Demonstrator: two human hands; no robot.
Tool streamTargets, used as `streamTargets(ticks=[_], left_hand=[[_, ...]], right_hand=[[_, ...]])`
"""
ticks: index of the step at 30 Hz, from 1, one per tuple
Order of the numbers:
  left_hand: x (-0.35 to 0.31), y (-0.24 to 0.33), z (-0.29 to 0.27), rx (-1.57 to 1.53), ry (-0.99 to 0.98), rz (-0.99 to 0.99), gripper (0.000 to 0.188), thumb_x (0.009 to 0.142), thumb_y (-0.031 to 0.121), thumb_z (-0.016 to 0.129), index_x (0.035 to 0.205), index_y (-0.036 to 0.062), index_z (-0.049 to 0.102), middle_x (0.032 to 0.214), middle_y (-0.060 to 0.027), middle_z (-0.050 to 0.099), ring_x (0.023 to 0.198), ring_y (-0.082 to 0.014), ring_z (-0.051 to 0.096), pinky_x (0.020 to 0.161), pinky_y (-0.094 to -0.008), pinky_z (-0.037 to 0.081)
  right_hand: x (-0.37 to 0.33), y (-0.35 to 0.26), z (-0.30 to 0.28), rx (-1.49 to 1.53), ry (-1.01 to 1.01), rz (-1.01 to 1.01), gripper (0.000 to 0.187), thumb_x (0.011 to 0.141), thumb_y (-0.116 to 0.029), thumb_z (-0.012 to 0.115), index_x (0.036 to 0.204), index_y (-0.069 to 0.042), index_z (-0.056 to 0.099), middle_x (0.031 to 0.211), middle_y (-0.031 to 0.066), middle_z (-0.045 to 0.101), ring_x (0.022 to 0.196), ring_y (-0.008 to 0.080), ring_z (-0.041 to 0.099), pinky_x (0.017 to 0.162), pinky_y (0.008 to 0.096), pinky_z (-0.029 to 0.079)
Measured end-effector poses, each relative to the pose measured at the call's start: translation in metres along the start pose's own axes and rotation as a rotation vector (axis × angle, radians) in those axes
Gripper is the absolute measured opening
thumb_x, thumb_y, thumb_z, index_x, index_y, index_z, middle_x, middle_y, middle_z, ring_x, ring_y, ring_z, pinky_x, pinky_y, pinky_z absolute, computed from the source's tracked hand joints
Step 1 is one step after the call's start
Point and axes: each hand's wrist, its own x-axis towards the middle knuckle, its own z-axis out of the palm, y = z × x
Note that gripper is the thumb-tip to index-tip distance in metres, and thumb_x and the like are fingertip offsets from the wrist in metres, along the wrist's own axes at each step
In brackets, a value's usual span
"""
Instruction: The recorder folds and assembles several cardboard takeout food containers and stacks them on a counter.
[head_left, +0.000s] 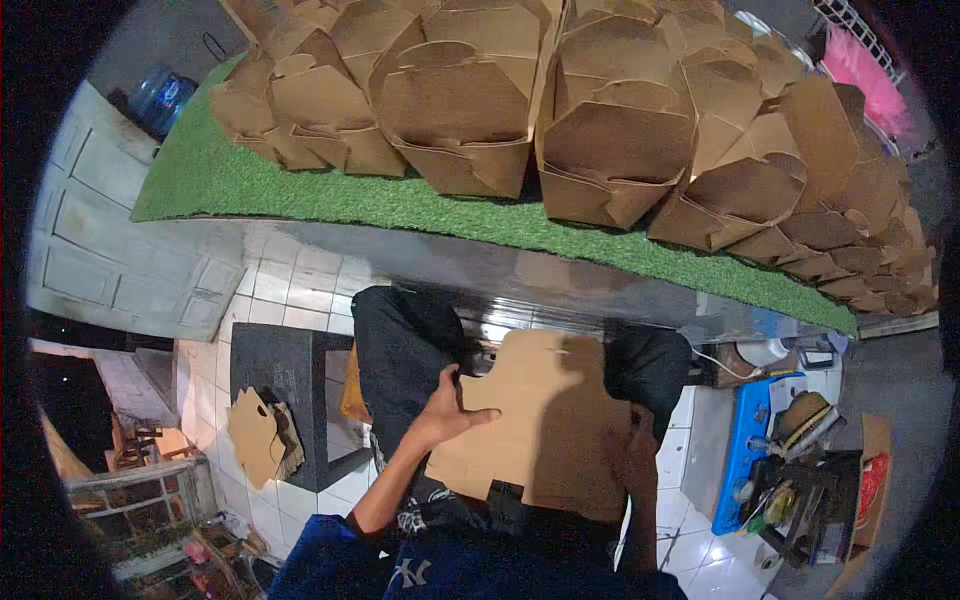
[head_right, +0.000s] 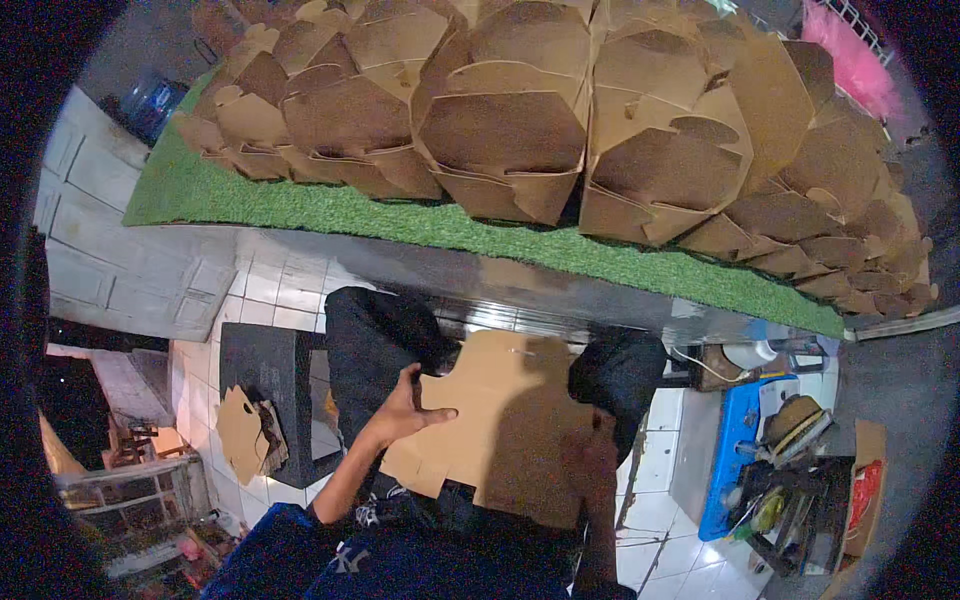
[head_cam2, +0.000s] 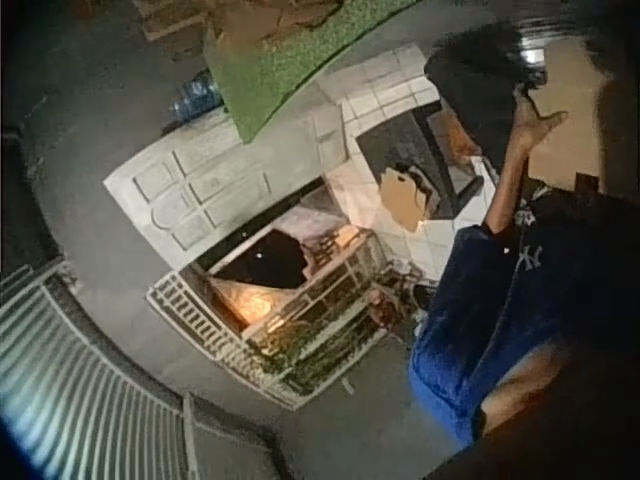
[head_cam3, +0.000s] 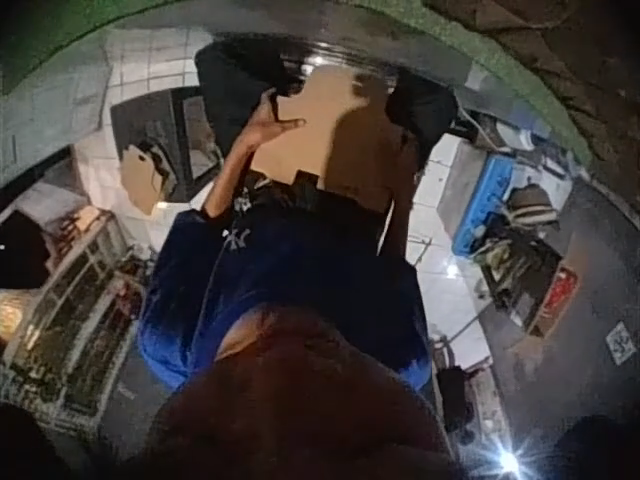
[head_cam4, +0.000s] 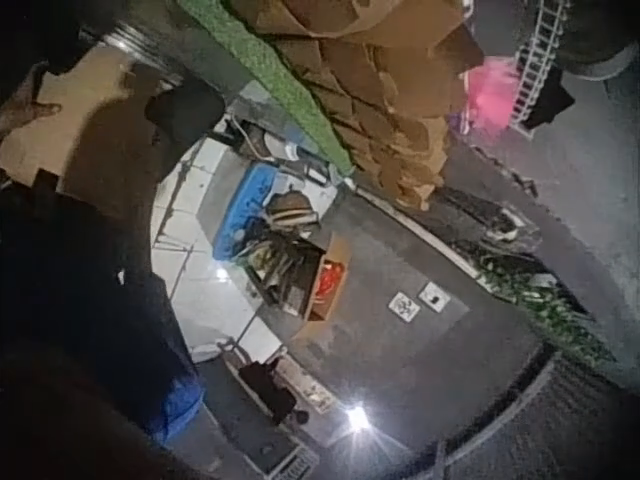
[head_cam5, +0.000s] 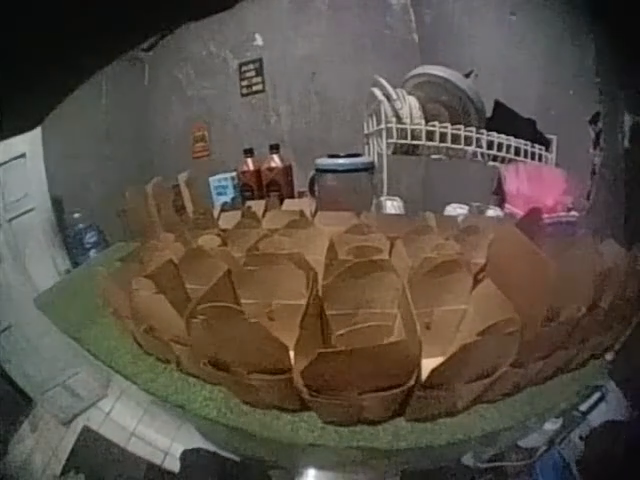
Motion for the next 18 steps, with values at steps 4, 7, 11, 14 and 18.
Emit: streamTargets(ticks=[4, 7, 11, 14, 18], left_hand=[[-0.008, 0.001, -0.014, 0.148, 0.046, -0.009, 0.1, 0.063, 0.038, 0.085, 0.131, -0.0121, 0.031, 0.111, -0.0276, 0.059, 0.108, -0.0325, 0.059, 0.094, -0.0346, 0.045], [-0.03, 0.016, -0.025, 0.286, -0.035, -0.139, 0.094, 0.064, 0.039, 0.084, 0.129, -0.01, 0.036, 0.104, -0.0294, 0.062, 0.103, -0.0349, 0.062, 0.09, -0.0375, 0.047], [-0.065, 0.038, -0.042, 0.378, 0.014, -0.06, 0.09, 0.064, 0.04, 0.084, 0.126, -0.007, 0.039, 0.096, -0.0261, 0.062, 0.095, -0.0314, 0.064, 0.087, -0.0352, 0.048], [-0.078, 0.047, -0.056, 0.225, 0.11, 0.051, 0.087, 0.064, 0.032, 0.086, 0.127, -0.0038, 0.039, 0.107, -0.0218, 0.059, 0.102, -0.0276, 0.06, 0.089, -0.0352, 0.048], [-0.089, 0.043, -0.071, -0.05, 0.212, 0.059, 0.086, 0.066, 0.013, 0.086, 0.132, 0.0006, 0.032, 0.115, -0.0156, 0.055, 0.106, -0.0229, 0.056, 0.09, -0.0357, 0.048]], right_hand=[[0.016, -0.018, 0.006, -0.175, -0.146, 0.034, 0.055, 0.085, -0.029, 0.062, 0.127, -0.006, 0.035, 0.104, 0.0319, 0.06, 0.102, 0.0508, 0.055, 0.083, 0.0525, 0.047], [0.009, -0.031, 0.0, -0.358, -0.338, 0.087, 0.057, 0.084, -0.031, 0.063, 0.126, -0.005, 0.034, 0.101, 0.0327, 0.06, 0.101, 0.0503, 0.056, 0.082, 0.0522, 0.047], [-0.015, -0.047, -0.015, -0.279, -0.497, 0.089, 0.063, 0.084, -0.033, 0.066, 0.127, -0.004, 0.031, 0.099, 0.0329, 0.061, 0.1, 0.0461, 0.06, 0.084, 0.0492, 0.049], [-0.026, -0.059, -0.013, -0.077, -0.38, 0.076, 0.076, 0.084, -0.046, 0.065, 0.133, -0.002, 0.028, 0.109, 0.0332, 0.058, 0.099, 0.0487, 0.059, 0.087, 0.0504, 0.048], [-0.016, -0.075, 0.013, 0.03, -0.28, -0.01, 0.082, 0.079, -0.036, 0.073, 0.137, -0.003, 0.027, 0.111, 0.0255, 0.062, 0.102, 0.0356, 0.063, 0.087, 0.0425, 0.05]])
